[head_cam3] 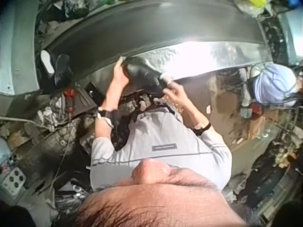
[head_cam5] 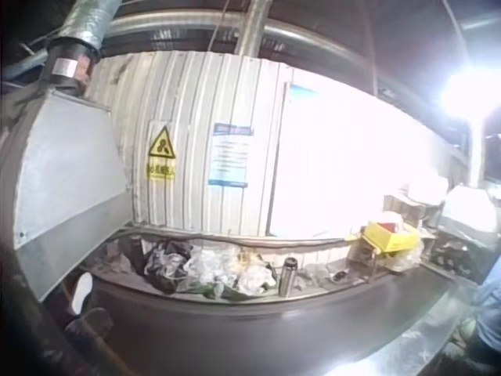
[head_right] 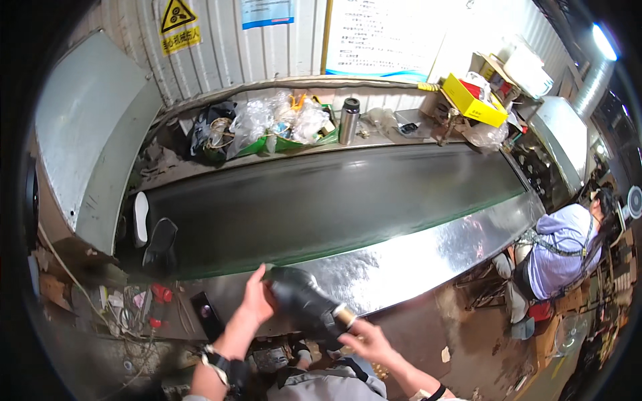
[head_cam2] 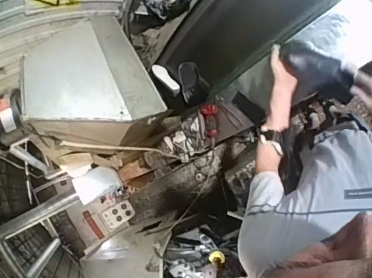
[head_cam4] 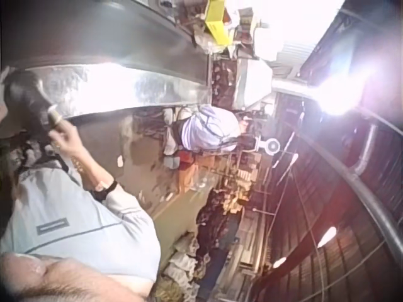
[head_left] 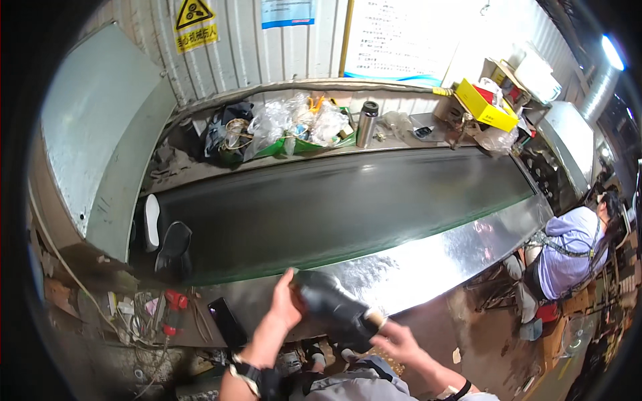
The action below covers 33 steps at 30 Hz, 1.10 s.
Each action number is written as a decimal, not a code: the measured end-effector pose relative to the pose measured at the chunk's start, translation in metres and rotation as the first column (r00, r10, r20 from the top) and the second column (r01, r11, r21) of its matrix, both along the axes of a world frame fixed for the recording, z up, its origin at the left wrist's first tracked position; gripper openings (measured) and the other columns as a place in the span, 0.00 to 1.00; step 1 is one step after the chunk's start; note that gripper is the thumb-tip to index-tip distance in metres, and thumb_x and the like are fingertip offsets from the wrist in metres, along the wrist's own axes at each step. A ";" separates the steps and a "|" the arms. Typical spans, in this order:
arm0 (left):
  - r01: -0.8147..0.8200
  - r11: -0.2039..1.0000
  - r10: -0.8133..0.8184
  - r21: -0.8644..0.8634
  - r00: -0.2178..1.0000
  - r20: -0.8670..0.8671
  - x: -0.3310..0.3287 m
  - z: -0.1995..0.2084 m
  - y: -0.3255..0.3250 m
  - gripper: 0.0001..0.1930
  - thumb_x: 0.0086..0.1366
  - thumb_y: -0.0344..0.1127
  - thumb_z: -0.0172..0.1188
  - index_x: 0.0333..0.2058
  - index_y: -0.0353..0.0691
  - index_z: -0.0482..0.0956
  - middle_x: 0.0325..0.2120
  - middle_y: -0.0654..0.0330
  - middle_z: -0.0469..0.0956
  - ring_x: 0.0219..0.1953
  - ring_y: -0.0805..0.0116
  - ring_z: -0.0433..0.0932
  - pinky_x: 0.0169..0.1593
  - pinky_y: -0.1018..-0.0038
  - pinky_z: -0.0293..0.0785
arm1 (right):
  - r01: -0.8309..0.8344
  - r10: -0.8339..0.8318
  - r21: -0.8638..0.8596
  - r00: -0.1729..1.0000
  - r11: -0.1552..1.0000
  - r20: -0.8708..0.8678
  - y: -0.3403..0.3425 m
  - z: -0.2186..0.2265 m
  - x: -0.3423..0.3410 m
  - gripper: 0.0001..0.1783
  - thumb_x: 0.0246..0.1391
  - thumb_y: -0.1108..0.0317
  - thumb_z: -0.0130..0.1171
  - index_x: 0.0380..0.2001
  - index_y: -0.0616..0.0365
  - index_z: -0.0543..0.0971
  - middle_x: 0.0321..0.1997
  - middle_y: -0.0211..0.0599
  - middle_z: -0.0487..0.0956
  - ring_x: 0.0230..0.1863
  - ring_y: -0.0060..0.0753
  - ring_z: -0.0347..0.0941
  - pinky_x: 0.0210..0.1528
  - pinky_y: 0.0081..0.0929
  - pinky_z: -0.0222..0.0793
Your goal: Using a shoe-lasting machine to pull and secure the upper over the last.
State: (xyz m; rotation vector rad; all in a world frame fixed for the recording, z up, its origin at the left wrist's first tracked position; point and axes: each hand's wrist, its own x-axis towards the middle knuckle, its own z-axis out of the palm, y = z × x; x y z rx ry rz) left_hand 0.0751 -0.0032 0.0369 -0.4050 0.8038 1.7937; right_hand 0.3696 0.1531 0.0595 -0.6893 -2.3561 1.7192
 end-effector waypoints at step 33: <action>-0.407 0.295 -0.633 -0.865 0.595 -0.495 0.023 -0.052 0.033 0.27 0.49 0.51 0.69 0.43 0.38 0.79 0.40 0.44 0.82 0.47 0.44 0.80 0.51 0.54 0.75 | -0.308 0.393 0.355 0.899 0.882 -0.195 -0.013 -0.099 -0.011 0.47 0.40 0.64 0.74 0.62 0.70 0.64 0.63 0.66 0.65 0.64 0.68 0.63 0.67 0.50 0.59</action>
